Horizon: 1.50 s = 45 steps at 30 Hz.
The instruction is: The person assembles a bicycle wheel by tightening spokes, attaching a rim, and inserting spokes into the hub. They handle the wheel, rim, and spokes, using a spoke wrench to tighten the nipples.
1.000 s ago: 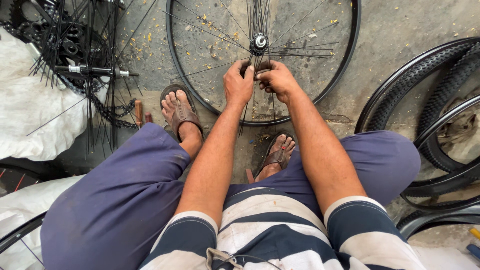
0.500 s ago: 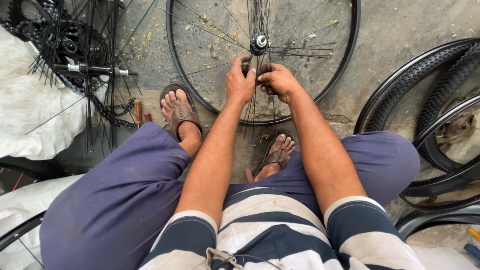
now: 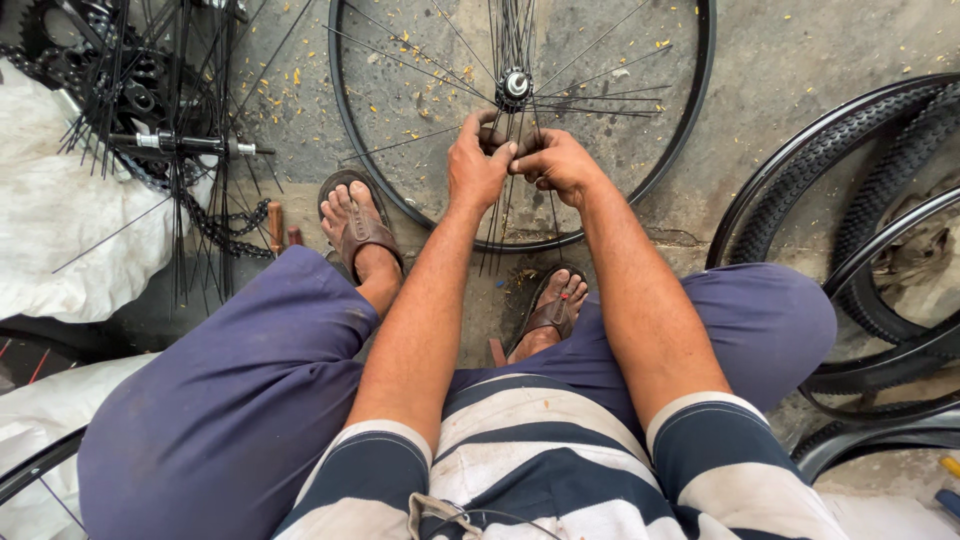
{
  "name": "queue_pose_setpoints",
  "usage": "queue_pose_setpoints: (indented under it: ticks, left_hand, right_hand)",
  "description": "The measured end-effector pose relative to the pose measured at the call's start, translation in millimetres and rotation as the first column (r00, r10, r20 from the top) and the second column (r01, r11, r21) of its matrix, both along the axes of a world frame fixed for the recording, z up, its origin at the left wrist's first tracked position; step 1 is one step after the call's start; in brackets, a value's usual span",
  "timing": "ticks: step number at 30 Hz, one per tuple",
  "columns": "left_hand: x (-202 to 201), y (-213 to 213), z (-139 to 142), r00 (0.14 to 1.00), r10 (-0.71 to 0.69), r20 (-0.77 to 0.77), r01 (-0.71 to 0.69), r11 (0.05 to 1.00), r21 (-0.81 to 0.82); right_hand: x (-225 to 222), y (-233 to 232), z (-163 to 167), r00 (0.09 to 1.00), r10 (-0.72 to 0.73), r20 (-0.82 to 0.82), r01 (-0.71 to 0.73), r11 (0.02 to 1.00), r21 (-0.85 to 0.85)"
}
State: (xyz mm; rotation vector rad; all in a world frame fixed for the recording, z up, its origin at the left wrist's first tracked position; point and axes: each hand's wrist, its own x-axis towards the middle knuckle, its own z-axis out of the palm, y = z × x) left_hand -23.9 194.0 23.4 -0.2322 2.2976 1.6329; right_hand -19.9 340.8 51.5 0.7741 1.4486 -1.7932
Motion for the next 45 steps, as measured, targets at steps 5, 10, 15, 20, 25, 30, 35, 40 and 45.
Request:
queue_pose_setpoints:
  ticks: [5, 10, 15, 20, 25, 30, 35, 40, 45]
  left_hand:
    - [0.3, 1.0, 2.3, 0.998, 0.017, 0.065, -0.019, 0.999, 0.034]
    - [0.0, 2.5, 5.6, 0.996, 0.038, 0.077, -0.046, 0.994, 0.097]
    - [-0.3, 4.9, 4.1, 0.998, -0.040, 0.047, 0.037, 0.997, 0.069]
    - [-0.2, 7.5, -1.5, 0.994, -0.059, -0.093, 0.052, 0.996, -0.073]
    - [-9.1, 1.3, -1.0, 0.978, -0.132, -0.164, 0.103, 0.980, -0.171]
    - [-21.3, -6.8, 6.9, 0.946, -0.217, -0.243, 0.125, 0.930, -0.345]
    - [-5.7, 1.6, 14.8, 0.808, -0.273, -0.522, -0.053, 0.849, -0.526]
    - [29.8, 36.1, 9.1, 0.986, -0.024, -0.166, -0.031, 0.948, -0.318]
    - [23.1, 40.9, -9.0, 0.946, 0.136, 0.293, -0.204, 0.955, 0.214]
  right_hand:
    - [-0.1, 3.8, 2.6, 0.996, -0.044, 0.080, 0.046, 0.998, -0.030]
    - [2.1, 4.7, 4.3, 0.996, -0.035, 0.083, 0.034, 0.999, 0.013]
    - [6.2, 4.0, -1.7, 0.999, 0.021, 0.040, -0.021, 1.000, 0.000]
    - [9.7, 2.8, -6.7, 1.000, -0.022, -0.004, 0.022, 0.998, -0.059]
    - [12.8, 9.1, -7.0, 0.998, -0.055, 0.023, 0.057, 0.994, -0.091]
    - [21.5, 12.3, -8.5, 0.998, -0.050, 0.033, 0.053, 0.992, -0.117]
    - [31.5, 17.6, -15.3, 0.997, -0.074, 0.005, 0.074, 0.983, -0.166]
    - [39.3, 28.0, -25.9, 0.998, -0.066, -0.013, 0.064, 0.993, -0.096]
    - [49.7, 31.1, -32.0, 0.996, 0.084, -0.018, -0.084, 0.996, 0.001]
